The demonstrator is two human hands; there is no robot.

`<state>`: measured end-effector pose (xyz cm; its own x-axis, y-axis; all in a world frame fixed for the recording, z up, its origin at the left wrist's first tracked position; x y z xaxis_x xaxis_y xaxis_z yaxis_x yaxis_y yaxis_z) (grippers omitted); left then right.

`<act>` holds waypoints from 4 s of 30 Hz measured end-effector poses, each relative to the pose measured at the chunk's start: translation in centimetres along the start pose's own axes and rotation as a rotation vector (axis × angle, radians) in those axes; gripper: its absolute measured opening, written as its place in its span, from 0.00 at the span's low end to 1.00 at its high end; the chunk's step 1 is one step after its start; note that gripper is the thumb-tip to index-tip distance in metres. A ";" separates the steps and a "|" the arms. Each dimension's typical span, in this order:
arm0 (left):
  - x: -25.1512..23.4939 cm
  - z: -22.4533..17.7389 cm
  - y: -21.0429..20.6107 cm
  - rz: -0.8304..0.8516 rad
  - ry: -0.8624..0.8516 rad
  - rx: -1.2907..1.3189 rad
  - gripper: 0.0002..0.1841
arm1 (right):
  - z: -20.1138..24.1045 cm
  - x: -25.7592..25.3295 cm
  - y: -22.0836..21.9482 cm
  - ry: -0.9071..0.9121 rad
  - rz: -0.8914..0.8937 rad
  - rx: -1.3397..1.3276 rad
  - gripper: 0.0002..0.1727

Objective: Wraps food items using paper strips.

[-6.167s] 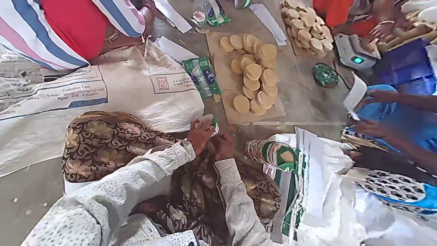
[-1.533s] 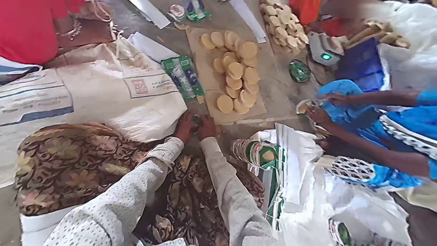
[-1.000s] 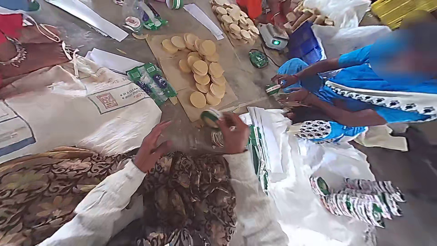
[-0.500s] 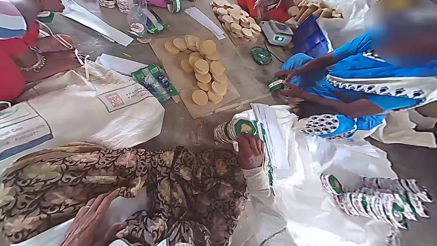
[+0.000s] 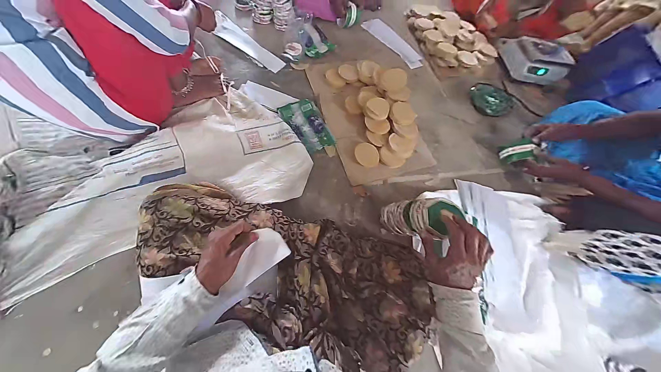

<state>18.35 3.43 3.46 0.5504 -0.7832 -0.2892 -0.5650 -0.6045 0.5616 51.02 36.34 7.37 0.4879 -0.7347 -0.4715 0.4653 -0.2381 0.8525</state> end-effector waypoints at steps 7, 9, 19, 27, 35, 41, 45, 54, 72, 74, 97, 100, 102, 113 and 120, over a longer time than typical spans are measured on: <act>-8.4 -1.1 -3.0 -0.016 -0.217 -0.035 0.20 | 2.5 -0.9 1.2 0.070 -0.181 0.081 0.37; -11.2 -1.3 -5.3 0.073 -0.230 -0.096 0.18 | 4.7 -1.2 1.8 0.121 -0.263 0.068 0.34; -16.4 4.2 -23.7 0.876 -0.006 -0.192 0.23 | 16.6 -9.5 -16.4 0.064 0.333 -0.168 0.37; -15.8 5.5 -26.1 0.756 -0.057 -0.115 0.21 | 21.8 -18.3 -31.9 0.097 0.802 0.024 0.53; -14.6 5.7 -26.7 0.927 0.010 -0.097 0.23 | 23.6 -19.8 -36.5 0.323 0.807 0.196 0.54; -14.7 5.6 -26.6 0.874 0.017 -0.108 0.24 | 23.7 -19.8 -34.7 0.242 0.739 0.123 0.36; -14.4 5.6 -26.4 0.900 0.050 -0.069 0.30 | 21.8 -19.7 -32.8 0.027 0.754 -0.091 0.34; -14.6 5.7 -26.5 0.905 0.062 -0.083 0.30 | 24.4 -21.1 -37.6 0.272 0.828 0.191 0.53; -14.9 6.2 -26.5 0.844 0.071 -0.097 0.36 | 8.4 -3.8 -24.7 -0.474 0.723 -0.582 0.21; -14.9 6.1 -26.5 0.855 0.061 -0.126 0.35 | 8.9 -3.9 -24.5 -0.392 0.733 -0.406 0.22; -14.8 5.5 -26.5 0.873 0.053 -0.193 0.35 | 12.4 2.0 -21.7 -0.028 1.089 0.302 0.32; -14.7 5.6 -26.7 0.864 0.049 -0.202 0.34 | 11.7 3.7 -21.6 -0.041 1.073 0.310 0.39; -14.4 5.6 -26.6 0.865 0.050 -0.217 0.33 | 11.7 4.5 -21.2 -0.060 1.137 0.302 0.39; -14.6 5.5 -26.8 0.907 0.041 -0.252 0.36 | 10.6 4.4 -18.9 -0.242 1.207 0.422 0.25; -14.9 5.1 -26.5 0.890 0.060 -0.214 0.35 | 7.3 -12.8 -20.0 -0.676 0.625 0.112 0.30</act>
<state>22.00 30.37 -11.11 0.0011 -0.9344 0.3562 -0.6735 0.2626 0.6909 30.09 45.87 -1.98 0.0754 -0.9562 0.2829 0.1712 0.2919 0.9410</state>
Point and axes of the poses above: each hand's wrist, its own x-axis away from the middle knuckle, its own y-axis out of the back of the hand, z = x × y, the point moved 10 cm from there along -x, towards the middle knuckle, and after that the axes turned 8 degrees about -y, right-handed, at the moved point
